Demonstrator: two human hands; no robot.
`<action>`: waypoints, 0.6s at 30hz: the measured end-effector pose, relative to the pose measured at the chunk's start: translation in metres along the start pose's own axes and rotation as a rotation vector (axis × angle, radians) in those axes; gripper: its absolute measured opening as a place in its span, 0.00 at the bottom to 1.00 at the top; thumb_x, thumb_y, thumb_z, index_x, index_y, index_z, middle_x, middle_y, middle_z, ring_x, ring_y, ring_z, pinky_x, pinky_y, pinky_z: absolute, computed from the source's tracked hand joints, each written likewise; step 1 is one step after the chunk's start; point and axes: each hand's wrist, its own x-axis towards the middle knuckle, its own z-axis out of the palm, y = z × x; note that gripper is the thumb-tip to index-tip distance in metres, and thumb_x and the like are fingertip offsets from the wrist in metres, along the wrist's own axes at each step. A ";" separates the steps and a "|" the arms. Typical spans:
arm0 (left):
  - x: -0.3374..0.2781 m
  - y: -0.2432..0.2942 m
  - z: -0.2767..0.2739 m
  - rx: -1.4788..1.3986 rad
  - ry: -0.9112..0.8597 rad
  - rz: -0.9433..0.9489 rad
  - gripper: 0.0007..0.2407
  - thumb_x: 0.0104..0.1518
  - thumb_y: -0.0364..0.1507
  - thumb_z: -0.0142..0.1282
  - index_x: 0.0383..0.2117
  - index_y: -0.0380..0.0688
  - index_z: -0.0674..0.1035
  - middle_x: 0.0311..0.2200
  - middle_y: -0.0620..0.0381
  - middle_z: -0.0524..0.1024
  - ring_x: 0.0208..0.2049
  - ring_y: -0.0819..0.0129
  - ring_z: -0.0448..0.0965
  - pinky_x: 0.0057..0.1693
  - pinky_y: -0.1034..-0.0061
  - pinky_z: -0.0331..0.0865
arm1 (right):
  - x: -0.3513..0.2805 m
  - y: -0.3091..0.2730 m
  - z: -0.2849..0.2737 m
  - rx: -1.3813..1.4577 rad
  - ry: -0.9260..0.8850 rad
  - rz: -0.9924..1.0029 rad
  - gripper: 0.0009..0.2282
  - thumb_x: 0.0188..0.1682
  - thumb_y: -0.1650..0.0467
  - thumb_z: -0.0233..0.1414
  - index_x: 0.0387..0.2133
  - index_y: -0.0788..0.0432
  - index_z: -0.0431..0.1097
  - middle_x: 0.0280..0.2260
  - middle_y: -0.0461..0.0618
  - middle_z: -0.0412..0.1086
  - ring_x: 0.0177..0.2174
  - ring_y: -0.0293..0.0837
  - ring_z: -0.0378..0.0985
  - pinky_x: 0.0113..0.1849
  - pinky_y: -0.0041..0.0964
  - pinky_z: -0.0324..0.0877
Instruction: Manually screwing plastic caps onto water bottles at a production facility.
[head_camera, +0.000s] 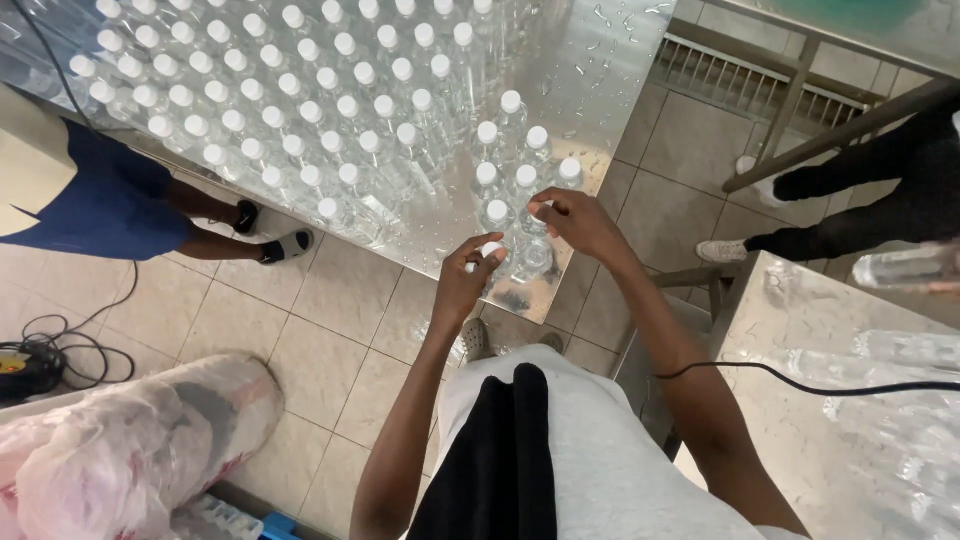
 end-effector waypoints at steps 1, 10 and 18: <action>-0.004 0.013 0.001 -0.007 -0.001 -0.008 0.16 0.62 0.42 0.69 0.53 0.53 0.86 0.20 0.59 0.73 0.21 0.77 0.69 0.31 0.80 0.68 | 0.002 0.002 -0.001 0.004 0.009 -0.026 0.14 0.63 0.62 0.50 0.56 0.52 0.77 0.24 0.50 0.77 0.27 0.46 0.77 0.35 0.44 0.71; -0.002 0.032 0.005 0.014 -0.023 -0.159 0.16 0.69 0.43 0.59 0.56 0.50 0.84 0.12 0.58 0.70 0.15 0.73 0.66 0.26 0.79 0.62 | 0.014 0.017 0.001 -0.001 0.052 -0.057 0.13 0.59 0.62 0.54 0.52 0.45 0.81 0.21 0.48 0.78 0.27 0.47 0.80 0.37 0.42 0.74; 0.009 0.018 0.010 -0.058 -0.031 -0.222 0.14 0.68 0.42 0.60 0.51 0.49 0.85 0.11 0.58 0.66 0.12 0.73 0.63 0.22 0.82 0.58 | 0.013 0.015 0.005 0.237 0.070 -0.007 0.13 0.54 0.66 0.57 0.50 0.54 0.81 0.19 0.51 0.76 0.21 0.40 0.77 0.25 0.33 0.76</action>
